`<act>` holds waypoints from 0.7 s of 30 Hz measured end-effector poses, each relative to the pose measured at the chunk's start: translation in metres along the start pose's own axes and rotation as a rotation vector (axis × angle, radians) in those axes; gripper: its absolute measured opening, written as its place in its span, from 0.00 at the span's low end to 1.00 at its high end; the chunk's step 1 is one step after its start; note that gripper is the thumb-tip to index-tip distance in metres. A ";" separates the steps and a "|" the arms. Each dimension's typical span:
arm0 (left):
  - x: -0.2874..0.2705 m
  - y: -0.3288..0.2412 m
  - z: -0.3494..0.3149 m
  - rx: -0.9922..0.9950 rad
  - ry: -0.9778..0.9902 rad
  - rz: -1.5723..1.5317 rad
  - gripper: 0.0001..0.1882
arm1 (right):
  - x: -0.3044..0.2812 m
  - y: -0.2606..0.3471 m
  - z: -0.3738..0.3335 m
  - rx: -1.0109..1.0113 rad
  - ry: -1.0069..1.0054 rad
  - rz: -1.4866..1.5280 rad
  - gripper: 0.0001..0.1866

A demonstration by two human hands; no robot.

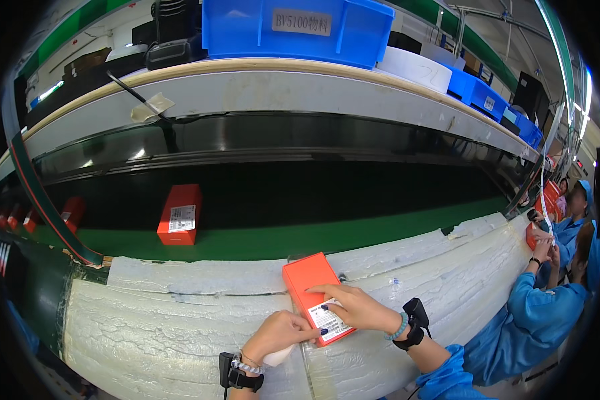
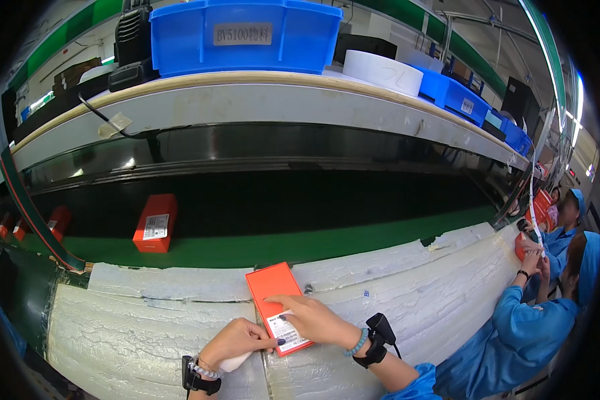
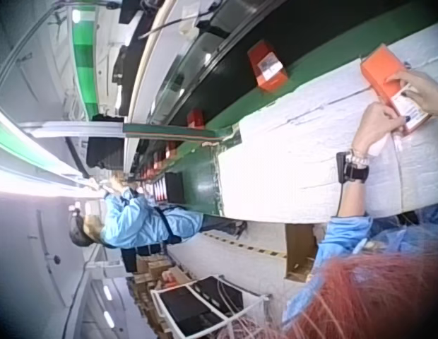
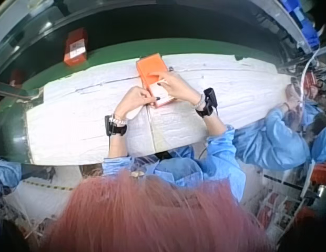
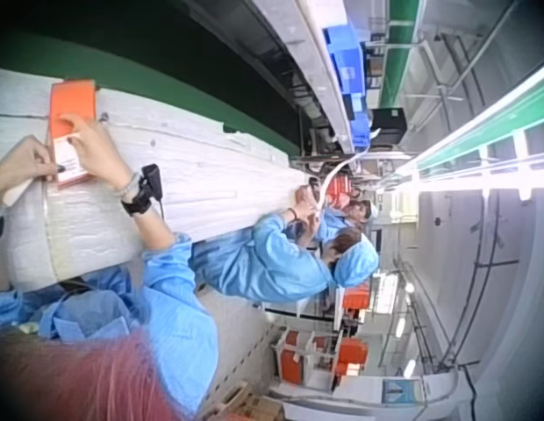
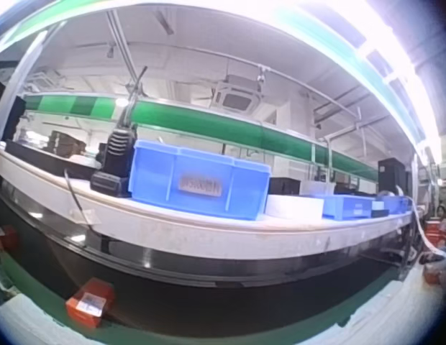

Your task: Applying adhesive labels to small red boxes on a conveyor belt in a factory setting.

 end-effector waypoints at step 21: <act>-0.060 0.013 -0.017 0.221 -0.890 -0.421 0.32 | -0.075 -0.108 -0.081 0.134 -0.371 -0.671 0.15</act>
Point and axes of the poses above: each hand's wrist, its own z-axis towards the middle knuckle, its own x-axis out of the palm, y = z × x, the point moved 6 cm from there along z, towards the middle knuckle, and after that the axes turned 1 degree about -y, right-handed, at the moved point
